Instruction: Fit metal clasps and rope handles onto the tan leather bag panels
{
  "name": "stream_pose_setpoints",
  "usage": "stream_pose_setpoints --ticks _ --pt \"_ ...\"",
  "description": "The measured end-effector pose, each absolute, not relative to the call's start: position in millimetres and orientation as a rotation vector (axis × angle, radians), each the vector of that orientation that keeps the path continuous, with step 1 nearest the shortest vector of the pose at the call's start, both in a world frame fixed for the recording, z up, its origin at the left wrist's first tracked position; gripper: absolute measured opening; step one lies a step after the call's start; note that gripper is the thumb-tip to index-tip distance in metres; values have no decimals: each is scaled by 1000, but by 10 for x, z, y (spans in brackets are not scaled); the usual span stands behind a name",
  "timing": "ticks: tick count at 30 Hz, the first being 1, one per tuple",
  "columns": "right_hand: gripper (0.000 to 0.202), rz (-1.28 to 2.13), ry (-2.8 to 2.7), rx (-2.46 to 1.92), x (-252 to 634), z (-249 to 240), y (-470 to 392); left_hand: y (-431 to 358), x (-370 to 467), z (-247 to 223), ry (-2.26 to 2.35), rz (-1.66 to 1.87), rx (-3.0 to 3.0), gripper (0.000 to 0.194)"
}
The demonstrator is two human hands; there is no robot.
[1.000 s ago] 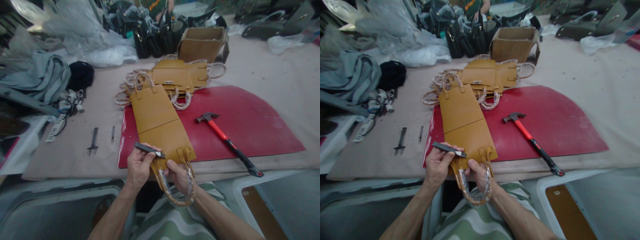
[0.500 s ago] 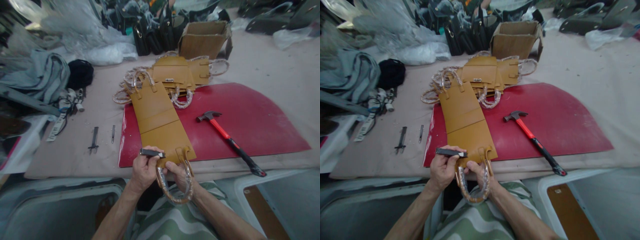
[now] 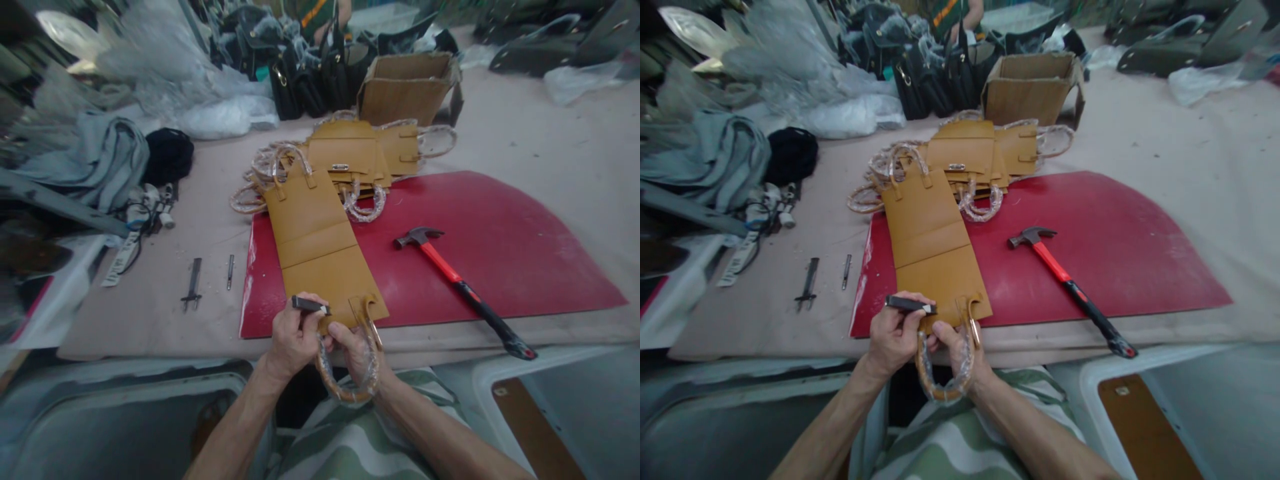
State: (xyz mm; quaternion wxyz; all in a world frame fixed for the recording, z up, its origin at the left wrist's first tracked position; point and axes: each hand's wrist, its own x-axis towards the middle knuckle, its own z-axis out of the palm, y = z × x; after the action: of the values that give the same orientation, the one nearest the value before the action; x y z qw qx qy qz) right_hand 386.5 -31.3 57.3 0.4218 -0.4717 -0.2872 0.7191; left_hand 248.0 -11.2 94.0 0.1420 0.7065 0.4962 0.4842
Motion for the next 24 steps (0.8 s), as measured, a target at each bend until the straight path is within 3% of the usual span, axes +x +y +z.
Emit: stream_pose_setpoints --ticks 7,13,18,20,24 --pt "50 1718 -765 -1247 3830 681 -316 18 2402 818 1457 1272 2068 10" --pt "37 1744 -789 -1336 4005 664 -433 17 2380 661 1428 1231 2190 14" --pt "21 1789 -1417 -1441 4524 762 -436 2 2375 606 1359 1245 2282 17" --pt "26 1516 -1721 -1566 4841 861 -340 2 2375 590 1360 1242 2291 17" --pt "31 452 -1922 -1842 5493 1058 -20 7 2400 580 1377 1236 2261 17"
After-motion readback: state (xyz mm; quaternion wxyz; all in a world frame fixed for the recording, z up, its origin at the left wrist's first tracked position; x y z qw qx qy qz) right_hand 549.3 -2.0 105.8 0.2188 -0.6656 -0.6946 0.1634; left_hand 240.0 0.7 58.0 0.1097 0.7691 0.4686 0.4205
